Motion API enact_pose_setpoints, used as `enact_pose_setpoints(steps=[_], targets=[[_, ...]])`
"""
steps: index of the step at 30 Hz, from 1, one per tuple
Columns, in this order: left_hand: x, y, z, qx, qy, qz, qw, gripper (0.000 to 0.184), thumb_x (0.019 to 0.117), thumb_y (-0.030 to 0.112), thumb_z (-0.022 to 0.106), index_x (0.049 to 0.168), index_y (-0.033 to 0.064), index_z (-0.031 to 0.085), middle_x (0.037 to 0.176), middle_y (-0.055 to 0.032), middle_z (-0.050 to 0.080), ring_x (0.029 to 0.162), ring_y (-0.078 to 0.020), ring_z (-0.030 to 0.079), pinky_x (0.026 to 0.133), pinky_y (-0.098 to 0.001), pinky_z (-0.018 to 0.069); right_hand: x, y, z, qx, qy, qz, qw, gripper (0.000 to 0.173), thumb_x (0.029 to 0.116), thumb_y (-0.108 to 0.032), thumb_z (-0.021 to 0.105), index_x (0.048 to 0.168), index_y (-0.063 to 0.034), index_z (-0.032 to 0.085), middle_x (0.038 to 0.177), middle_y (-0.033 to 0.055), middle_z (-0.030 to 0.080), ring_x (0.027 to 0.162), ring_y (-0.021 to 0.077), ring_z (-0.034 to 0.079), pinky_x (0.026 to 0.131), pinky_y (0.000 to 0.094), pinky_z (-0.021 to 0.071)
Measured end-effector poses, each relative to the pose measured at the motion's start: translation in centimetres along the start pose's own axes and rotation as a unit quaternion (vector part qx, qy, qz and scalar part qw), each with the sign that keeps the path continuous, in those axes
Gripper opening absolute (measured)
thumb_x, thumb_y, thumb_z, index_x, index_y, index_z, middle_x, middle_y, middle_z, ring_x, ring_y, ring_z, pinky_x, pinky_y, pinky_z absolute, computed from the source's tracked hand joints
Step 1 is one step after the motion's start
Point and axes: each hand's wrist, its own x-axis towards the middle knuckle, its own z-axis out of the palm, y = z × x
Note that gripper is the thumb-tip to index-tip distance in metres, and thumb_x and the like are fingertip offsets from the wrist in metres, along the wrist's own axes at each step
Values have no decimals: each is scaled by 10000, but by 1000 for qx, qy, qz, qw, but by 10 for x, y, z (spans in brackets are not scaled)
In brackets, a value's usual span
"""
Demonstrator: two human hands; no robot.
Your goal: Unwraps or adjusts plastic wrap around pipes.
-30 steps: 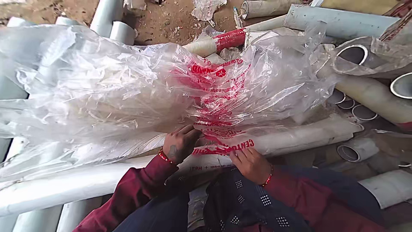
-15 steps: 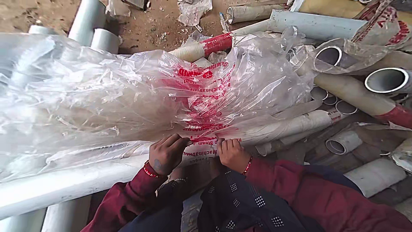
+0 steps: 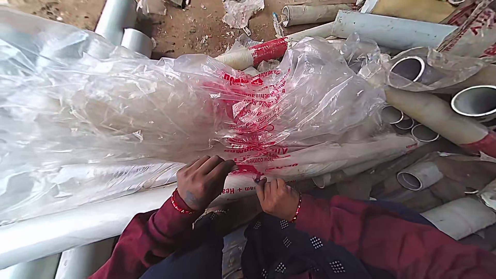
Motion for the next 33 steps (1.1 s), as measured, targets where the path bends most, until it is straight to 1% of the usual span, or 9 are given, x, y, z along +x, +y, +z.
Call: enact_pose_setpoints(steps=[3,7,13,20,24,27,29,31,33], targets=[[-1,1,-1,5,-2,0,1000,351,1065,255,499,846,90,718,668,-96,642,580,-249,613,494,-356,426,-7,5,10,-13,-30,35,999,212,908,-13,518,804,33,697,544,111,586,479,246,609,450,328,440],[-2,1,0,8,-1,0,1000,352,1063,261,500,841,95,718,671,-98,646,584,-253,618,491,-357,427,-18,15,7,-3,-80,47,996,157,875,10,564,849,55,712,566,144,607,492,281,635,459,356,470],[-3,0,0,-6,-7,-12,1000,362,1066,270,499,850,87,725,677,-107,648,600,-260,629,503,-362,438,-23,14,2,-28,-79,61,995,184,895,1,533,828,59,695,544,126,582,468,255,605,451,336,443],[-6,2,-1,-4,-6,-2,1000,358,1064,266,499,844,89,719,669,-104,646,590,-252,623,507,-360,434,-7,-3,-3,-62,-144,100,983,142,833,47,573,816,88,708,520,128,576,448,239,602,433,311,417],[-7,3,-2,-20,-2,1,1000,353,1062,260,505,844,83,719,668,-108,641,585,-251,612,508,-352,430,6,-5,-9,-55,-202,104,972,153,839,45,582,871,113,715,563,154,612,491,263,639,459,322,447],[-7,3,-2,-17,-1,9,1000,354,1066,258,499,846,86,717,664,-107,637,580,-250,609,508,-352,430,25,-7,-14,-21,-293,120,948,197,877,68,564,968,164,710,671,227,673,584,316,691,514,354,495],[-7,3,-3,-7,-1,6,1000,358,1066,262,499,843,87,719,661,-106,639,577,-256,611,506,-358,431,29,-11,-18,-22,-337,121,933,202,889,75,547,970,168,707,675,226,675,590,308,693,518,345,498],[-8,3,-4,0,-1,4,1000,365,1071,275,497,847,90,717,660,-102,635,576,-259,606,505,-359,425,28,-15,-20,-29,-359,110,927,194,891,74,537,944,165,700,638,205,659,562,292,682,508,334,489],[-9,4,-4,3,1,2,1000,358,1068,269,498,847,95,719,664,-98,641,578,-256,610,503,-357,426,31,-18,-22,-26,-398,113,910,212,912,78,509,982,183,680,665,214,665,584,297,688,529,336,497]])
